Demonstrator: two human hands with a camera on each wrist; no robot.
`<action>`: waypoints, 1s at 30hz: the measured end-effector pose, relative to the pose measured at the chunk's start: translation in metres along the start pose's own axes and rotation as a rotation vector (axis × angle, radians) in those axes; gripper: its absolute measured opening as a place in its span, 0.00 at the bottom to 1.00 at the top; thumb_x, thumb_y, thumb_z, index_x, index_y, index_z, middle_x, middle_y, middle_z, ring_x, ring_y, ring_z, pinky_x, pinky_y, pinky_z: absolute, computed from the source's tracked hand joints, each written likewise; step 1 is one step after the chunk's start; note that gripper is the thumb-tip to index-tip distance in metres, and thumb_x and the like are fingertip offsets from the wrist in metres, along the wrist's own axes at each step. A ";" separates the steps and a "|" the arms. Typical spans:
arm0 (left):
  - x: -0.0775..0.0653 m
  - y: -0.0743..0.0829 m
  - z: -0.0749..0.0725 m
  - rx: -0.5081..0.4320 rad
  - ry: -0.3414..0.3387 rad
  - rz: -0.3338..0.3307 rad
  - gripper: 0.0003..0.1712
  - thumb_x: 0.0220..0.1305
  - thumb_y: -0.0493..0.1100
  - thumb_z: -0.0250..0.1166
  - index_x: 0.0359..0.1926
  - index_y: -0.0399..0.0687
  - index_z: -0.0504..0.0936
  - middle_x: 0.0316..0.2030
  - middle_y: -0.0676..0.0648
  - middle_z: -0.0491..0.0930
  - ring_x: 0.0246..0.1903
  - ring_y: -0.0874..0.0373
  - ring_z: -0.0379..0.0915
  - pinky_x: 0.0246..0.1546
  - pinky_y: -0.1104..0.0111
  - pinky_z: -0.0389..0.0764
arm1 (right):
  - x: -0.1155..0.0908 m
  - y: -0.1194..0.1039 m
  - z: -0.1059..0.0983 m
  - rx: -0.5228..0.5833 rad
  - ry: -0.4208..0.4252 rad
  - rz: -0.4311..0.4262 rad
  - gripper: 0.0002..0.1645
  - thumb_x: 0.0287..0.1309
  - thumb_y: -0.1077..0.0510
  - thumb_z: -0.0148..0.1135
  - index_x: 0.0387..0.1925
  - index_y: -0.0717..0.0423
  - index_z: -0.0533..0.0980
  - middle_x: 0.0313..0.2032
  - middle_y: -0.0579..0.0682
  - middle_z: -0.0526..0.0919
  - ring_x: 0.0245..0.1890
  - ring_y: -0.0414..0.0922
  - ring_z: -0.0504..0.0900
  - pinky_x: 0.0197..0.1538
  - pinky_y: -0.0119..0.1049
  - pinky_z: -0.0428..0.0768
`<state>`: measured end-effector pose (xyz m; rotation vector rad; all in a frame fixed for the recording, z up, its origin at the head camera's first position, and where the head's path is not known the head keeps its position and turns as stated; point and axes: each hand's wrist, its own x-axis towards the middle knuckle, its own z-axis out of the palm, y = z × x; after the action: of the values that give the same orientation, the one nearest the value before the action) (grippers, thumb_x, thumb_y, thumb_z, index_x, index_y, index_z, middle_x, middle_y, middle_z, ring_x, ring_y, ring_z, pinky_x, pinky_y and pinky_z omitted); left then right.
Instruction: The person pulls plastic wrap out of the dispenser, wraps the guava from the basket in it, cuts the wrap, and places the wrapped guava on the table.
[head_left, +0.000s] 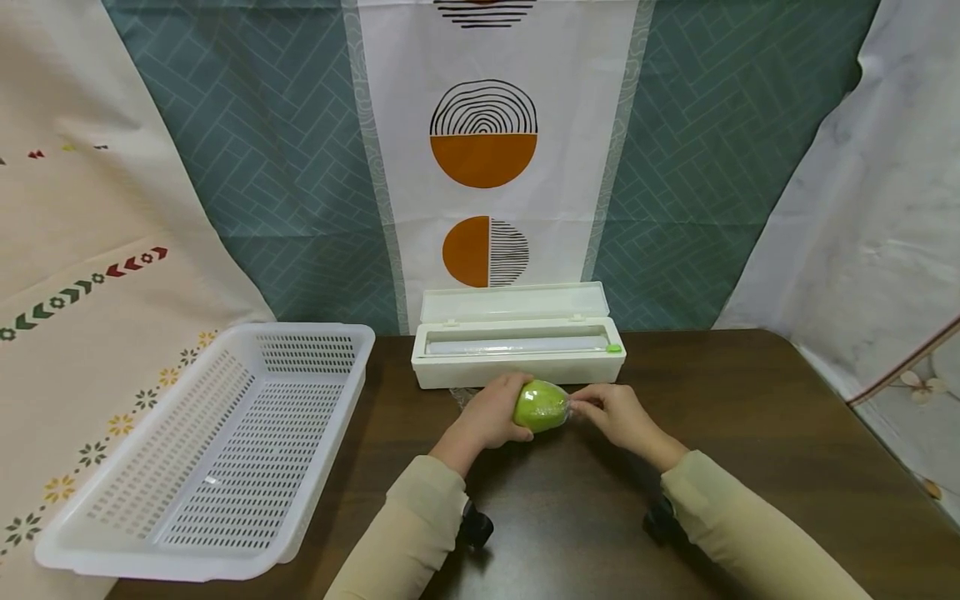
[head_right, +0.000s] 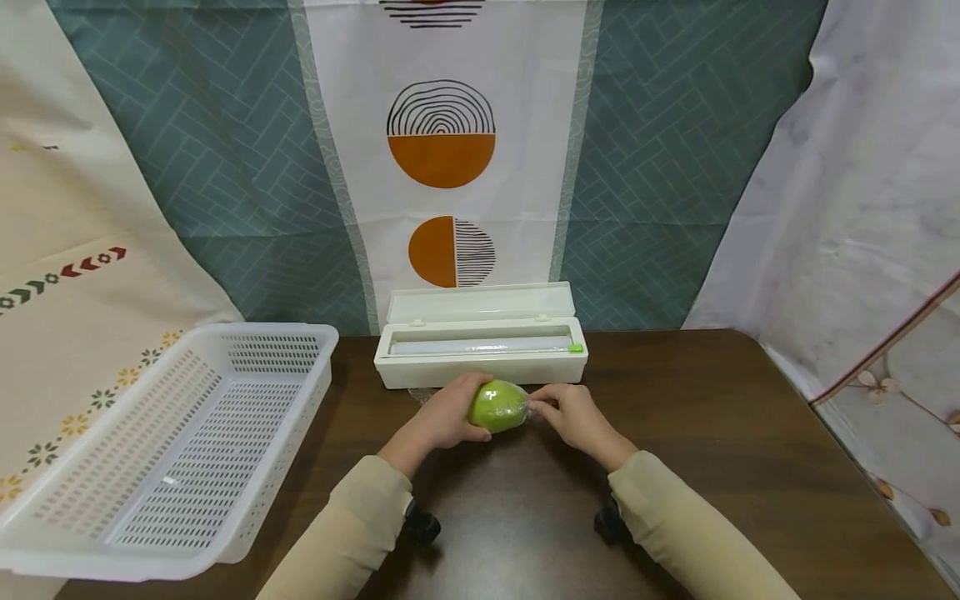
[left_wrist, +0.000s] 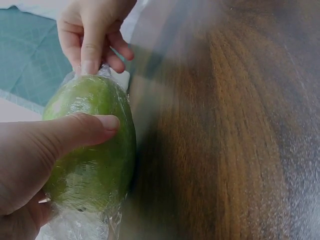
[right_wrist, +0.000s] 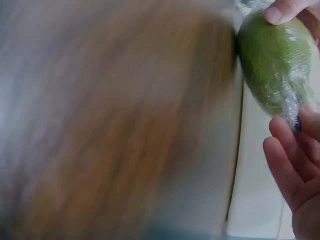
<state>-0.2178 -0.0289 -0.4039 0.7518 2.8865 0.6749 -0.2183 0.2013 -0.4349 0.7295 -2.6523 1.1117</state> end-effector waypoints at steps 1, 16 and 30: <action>0.000 0.000 0.000 0.000 0.001 0.001 0.47 0.46 0.47 0.76 0.65 0.48 0.63 0.61 0.44 0.68 0.59 0.50 0.68 0.59 0.57 0.70 | 0.001 0.000 0.000 0.048 -0.012 0.039 0.07 0.57 0.61 0.64 0.36 0.60 0.84 0.28 0.49 0.86 0.26 0.37 0.82 0.29 0.28 0.80; 0.002 0.002 0.001 0.050 0.002 0.014 0.46 0.46 0.48 0.76 0.65 0.49 0.63 0.61 0.44 0.69 0.58 0.51 0.68 0.59 0.58 0.71 | 0.007 -0.007 -0.004 0.603 -0.093 0.581 0.17 0.61 0.61 0.59 0.44 0.74 0.73 0.30 0.53 0.83 0.24 0.39 0.82 0.32 0.36 0.84; 0.003 -0.002 0.002 0.014 -0.014 -0.001 0.47 0.46 0.48 0.76 0.66 0.49 0.62 0.63 0.45 0.67 0.60 0.50 0.66 0.61 0.57 0.69 | -0.018 -0.018 -0.014 -0.143 0.113 0.126 0.08 0.52 0.60 0.68 0.35 0.58 0.81 0.32 0.49 0.83 0.31 0.41 0.80 0.34 0.33 0.79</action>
<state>-0.2209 -0.0287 -0.4063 0.7529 2.8820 0.6476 -0.1936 0.2071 -0.4197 0.4653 -2.6777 0.9491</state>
